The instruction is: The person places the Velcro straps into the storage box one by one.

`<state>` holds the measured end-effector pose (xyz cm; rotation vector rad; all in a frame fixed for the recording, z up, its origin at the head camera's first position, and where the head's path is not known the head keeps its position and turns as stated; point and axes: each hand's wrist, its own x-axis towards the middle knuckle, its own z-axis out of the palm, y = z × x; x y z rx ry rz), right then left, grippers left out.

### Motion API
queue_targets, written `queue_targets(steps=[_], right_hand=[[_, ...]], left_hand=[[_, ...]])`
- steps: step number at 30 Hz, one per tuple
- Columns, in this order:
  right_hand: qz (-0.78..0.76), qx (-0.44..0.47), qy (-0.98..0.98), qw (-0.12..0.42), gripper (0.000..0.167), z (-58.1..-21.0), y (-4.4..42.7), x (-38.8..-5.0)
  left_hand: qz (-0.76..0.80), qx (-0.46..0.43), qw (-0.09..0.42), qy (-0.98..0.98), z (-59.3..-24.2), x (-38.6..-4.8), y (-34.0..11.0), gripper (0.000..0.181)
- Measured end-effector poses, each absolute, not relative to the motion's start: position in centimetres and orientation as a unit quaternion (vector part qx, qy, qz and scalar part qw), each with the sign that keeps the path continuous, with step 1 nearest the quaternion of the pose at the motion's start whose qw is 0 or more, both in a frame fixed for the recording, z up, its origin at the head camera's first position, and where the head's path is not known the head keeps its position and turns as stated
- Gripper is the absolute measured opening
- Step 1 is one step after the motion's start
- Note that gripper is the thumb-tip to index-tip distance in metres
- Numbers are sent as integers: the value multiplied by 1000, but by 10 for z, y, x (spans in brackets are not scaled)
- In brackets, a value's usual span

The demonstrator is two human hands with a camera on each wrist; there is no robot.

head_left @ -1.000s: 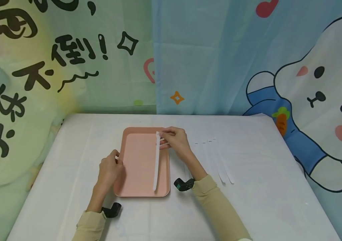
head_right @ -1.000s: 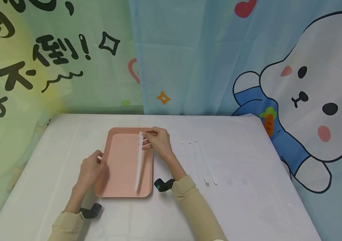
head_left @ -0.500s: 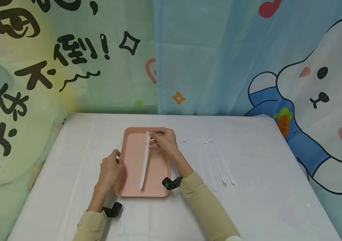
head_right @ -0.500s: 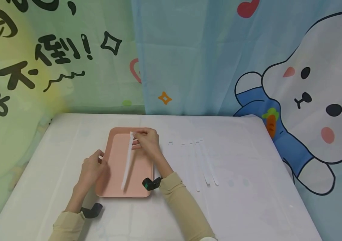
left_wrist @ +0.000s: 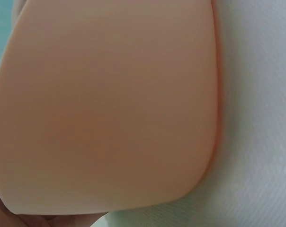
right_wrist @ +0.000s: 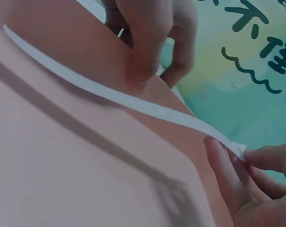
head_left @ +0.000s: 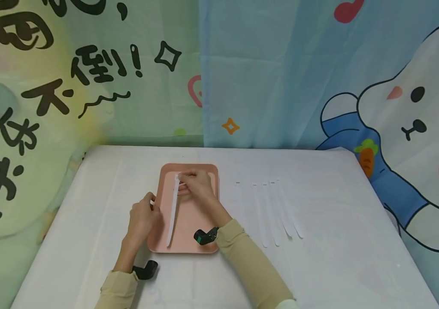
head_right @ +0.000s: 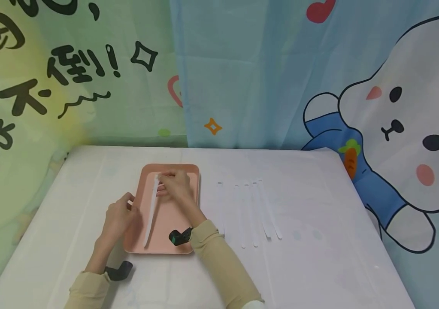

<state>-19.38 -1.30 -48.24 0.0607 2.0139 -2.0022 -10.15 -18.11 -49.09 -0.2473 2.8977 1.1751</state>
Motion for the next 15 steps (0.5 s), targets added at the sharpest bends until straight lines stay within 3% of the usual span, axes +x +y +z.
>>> queue_targets(steps=[15], right_hand=[[-659,30,733,165,18,-495,-46,-191]], left_hand=[[368,-74,-8,927,-492,-104,-182,10]])
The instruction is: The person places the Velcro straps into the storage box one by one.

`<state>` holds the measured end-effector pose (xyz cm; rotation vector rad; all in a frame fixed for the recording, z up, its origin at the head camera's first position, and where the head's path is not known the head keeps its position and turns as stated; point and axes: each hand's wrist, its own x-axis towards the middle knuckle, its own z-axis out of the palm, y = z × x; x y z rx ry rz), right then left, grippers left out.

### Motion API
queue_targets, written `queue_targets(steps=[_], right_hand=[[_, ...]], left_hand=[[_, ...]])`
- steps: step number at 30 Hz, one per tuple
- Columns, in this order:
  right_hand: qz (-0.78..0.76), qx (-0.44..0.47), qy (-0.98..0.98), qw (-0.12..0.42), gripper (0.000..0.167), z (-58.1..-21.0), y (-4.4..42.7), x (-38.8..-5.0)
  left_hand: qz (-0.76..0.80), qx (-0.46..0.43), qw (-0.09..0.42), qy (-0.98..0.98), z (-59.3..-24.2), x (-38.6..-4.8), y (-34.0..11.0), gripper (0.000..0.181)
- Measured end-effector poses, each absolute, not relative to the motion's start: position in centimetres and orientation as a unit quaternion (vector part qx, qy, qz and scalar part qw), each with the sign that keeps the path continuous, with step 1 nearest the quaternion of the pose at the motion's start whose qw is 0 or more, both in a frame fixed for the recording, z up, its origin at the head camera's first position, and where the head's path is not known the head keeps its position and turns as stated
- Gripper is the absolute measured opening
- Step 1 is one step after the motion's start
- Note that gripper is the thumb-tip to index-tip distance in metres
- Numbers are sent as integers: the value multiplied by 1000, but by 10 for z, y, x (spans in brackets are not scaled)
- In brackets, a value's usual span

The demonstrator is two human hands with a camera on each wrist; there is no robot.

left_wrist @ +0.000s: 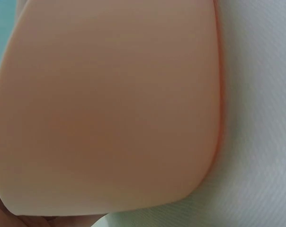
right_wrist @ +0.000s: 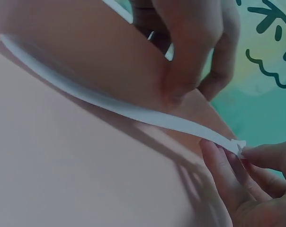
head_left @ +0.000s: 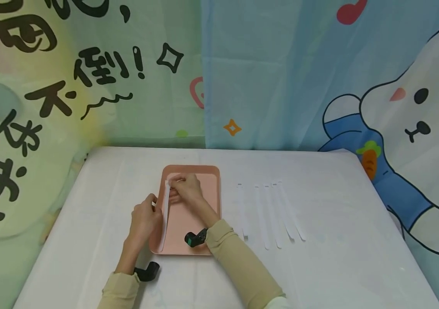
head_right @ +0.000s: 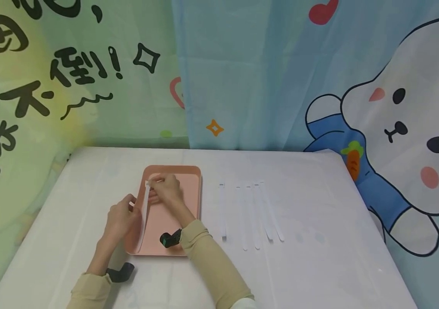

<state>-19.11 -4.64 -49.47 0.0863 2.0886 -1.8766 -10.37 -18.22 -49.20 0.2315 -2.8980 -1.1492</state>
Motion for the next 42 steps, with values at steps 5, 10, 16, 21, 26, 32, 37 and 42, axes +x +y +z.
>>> queue_targets(steps=[5,10,16,21,26,32,37,42], right_hand=[[-663,44,726,178,16,-499,-45,-189],[-662,30,729,172,15,-502,-44,-188],[-639,-1,754,155,18,-503,-43,-188],[-613,-20,775,155,23,-501,-41,-190],[-603,-31,781,157,27,-500,-38,-190],[-586,-46,793,158,29,-499,-33,-187],[-578,-49,800,152,28,-492,-26,-184],[-595,-49,788,152,26,-480,-14,-180]], left_hand=[[-366,72,2,-928,-492,-104,-179,11],[-362,68,9,-930,-491,-104,-177,9],[-358,66,14,-931,-492,-103,-176,9],[-355,67,11,-932,-491,-104,-177,8],[-354,67,14,-933,-491,-105,-177,7],[-358,70,6,-931,-491,-101,-178,5],[-359,73,0,-930,-491,-100,-178,5],[-356,70,6,-932,-491,-100,-179,7]])
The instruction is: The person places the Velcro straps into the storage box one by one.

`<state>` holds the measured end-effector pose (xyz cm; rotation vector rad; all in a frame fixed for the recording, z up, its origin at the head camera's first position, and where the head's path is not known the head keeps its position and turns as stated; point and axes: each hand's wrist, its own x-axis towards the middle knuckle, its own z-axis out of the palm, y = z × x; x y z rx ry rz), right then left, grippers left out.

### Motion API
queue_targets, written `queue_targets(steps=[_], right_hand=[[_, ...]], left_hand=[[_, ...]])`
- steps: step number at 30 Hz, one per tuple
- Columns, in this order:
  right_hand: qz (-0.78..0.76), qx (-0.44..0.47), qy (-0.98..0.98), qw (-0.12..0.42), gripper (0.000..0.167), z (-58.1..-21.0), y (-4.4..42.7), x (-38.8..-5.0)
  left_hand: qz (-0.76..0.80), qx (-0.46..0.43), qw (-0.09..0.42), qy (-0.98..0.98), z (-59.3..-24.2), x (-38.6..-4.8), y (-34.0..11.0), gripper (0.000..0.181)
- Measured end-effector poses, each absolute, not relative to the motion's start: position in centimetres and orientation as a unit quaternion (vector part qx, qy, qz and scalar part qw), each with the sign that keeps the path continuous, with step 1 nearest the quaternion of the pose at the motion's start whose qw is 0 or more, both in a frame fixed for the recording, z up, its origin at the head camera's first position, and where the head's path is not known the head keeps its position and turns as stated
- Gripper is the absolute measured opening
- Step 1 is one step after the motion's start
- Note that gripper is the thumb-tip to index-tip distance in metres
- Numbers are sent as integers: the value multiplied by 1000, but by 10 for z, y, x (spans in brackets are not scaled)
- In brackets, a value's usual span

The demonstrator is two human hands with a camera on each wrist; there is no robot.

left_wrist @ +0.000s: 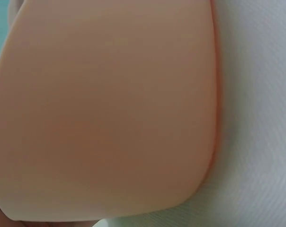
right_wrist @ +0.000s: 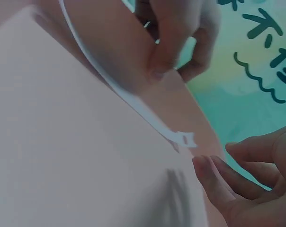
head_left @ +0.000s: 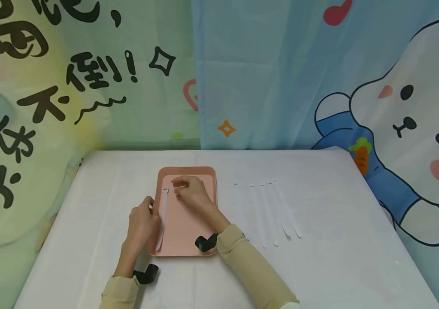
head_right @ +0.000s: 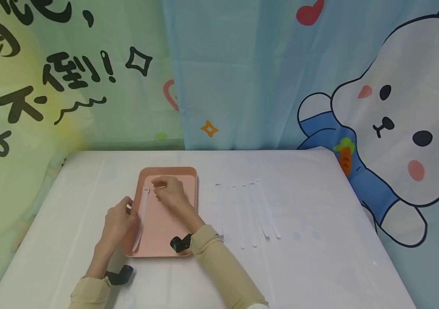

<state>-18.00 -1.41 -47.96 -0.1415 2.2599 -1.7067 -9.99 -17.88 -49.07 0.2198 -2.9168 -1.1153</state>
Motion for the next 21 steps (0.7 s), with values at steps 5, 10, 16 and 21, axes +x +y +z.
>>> queue_targets(steps=[5,10,16,21], right_hand=[[-623,-52,765,155,26,-469,3,-174],[-640,-51,756,129,25,-465,22,-170],[-660,-21,744,105,24,-466,44,-165],[-680,2,728,81,24,-470,64,-164]], left_hand=[[-360,75,6,-930,-491,-100,-179,9],[-363,76,9,-929,-491,-100,-179,10],[-359,81,3,-930,-492,-100,-179,10],[-360,73,4,-930,-491,-100,-178,10]])
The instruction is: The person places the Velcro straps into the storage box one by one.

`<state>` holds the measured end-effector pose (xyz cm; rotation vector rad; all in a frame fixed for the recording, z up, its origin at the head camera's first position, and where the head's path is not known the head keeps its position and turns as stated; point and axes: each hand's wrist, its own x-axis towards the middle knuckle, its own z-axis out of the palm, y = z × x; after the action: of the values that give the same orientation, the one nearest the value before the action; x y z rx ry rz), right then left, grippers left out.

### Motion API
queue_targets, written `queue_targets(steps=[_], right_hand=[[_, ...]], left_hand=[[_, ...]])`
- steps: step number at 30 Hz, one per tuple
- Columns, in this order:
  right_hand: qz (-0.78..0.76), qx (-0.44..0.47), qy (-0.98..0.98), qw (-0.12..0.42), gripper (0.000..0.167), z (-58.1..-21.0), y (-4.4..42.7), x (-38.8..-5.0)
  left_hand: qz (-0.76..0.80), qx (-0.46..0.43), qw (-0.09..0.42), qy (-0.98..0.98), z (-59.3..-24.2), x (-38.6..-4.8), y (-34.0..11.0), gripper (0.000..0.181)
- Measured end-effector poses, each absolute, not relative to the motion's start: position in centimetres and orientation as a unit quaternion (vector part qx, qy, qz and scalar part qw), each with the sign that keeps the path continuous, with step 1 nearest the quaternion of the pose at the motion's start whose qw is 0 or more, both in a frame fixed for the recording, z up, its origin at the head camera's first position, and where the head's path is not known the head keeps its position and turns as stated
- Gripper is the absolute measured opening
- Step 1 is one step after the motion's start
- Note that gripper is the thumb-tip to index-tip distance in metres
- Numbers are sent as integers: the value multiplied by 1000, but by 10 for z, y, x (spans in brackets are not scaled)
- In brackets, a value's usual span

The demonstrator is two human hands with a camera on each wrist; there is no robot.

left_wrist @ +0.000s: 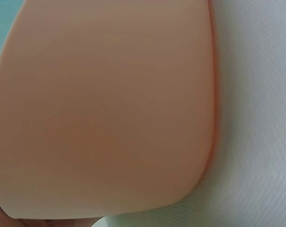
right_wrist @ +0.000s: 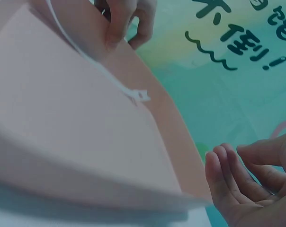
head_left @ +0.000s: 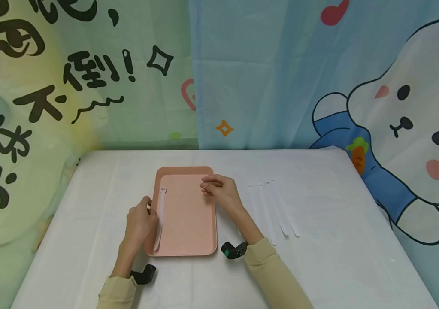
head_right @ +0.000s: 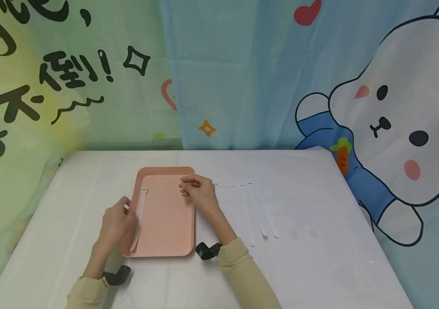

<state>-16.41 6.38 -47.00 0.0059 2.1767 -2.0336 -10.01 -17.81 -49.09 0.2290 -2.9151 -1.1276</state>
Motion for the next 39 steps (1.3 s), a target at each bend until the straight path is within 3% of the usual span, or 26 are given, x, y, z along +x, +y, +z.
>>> queue_targets(steps=[10,22,39], right_hand=[[-679,46,730,68,23,-478,89,-165],[-541,90,836,4,28,-495,121,-169],[-518,98,850,6,37,-509,134,-188]], left_hand=[[-367,66,7,-928,-491,-98,-179,10],[-366,69,4,-928,-493,-100,-177,10],[-367,62,8,-928,-492,-99,-178,11]])
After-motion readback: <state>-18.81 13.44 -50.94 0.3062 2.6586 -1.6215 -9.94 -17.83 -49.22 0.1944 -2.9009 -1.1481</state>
